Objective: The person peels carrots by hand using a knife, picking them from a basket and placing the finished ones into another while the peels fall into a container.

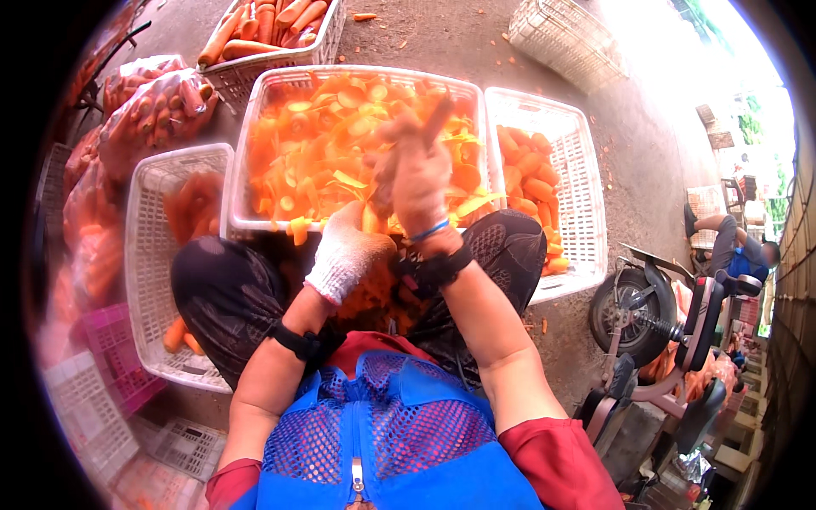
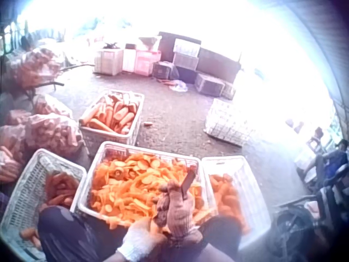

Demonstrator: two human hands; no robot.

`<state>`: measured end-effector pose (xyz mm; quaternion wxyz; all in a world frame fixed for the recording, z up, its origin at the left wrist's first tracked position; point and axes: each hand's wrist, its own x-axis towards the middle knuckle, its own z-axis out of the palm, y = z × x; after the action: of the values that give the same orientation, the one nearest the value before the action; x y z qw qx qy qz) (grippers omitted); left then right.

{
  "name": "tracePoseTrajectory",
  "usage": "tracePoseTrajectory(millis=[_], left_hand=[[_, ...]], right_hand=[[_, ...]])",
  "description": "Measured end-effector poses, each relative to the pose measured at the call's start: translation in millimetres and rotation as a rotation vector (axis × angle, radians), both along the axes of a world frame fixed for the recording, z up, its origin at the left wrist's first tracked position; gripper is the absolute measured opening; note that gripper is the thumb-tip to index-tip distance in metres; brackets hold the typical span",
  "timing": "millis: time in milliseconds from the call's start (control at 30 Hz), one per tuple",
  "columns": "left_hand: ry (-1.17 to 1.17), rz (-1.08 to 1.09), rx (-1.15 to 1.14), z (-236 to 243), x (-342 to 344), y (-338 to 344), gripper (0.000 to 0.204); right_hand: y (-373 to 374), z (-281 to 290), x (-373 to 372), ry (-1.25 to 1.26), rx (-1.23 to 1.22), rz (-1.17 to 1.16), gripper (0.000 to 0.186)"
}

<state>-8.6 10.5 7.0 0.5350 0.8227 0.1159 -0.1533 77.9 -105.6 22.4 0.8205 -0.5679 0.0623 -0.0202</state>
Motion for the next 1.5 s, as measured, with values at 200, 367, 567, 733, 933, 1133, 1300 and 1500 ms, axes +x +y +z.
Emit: tracePoseTrajectory(millis=[200, 367, 567, 733, 933, 1133, 1300, 1500], left_hand=[[-0.048, -0.047, -0.089, -4, -6, 5, 0.041], [0.033, -0.102, 0.206, 4, 0, 3, 0.046], [0.183, 0.097, -0.696, 17, -7, 6, 0.047], [0.328, 0.078, -0.868, 18, -7, 4, 0.046], [0.240, 0.074, -0.863, 12, -10, 4, 0.037], [0.150, -0.007, -0.471, 7, -4, 6, 0.037], [0.031, -0.027, -0.129, 1, 4, -6, 0.038], [-0.049, -0.066, -0.166, 7, -6, 2, 0.047]], right_hand=[[-30, -34, 51, 0.078, -0.230, -0.234, 0.044], [-44, -13, 25, 0.269, 0.149, -0.057, 0.043], [-17, -18, -8, 0.344, 0.458, -0.093, 0.042], [-17, -15, -11, 0.136, 0.356, -0.073, 0.043], [-12, 5, -2, 0.074, 0.063, -0.079, 0.048], [-65, -17, 44, 0.211, -0.028, -0.263, 0.044], [-19, -6, -3, -0.032, 0.059, -0.015, 0.050], [-36, -31, 53, -0.002, -0.156, -0.260, 0.044]])
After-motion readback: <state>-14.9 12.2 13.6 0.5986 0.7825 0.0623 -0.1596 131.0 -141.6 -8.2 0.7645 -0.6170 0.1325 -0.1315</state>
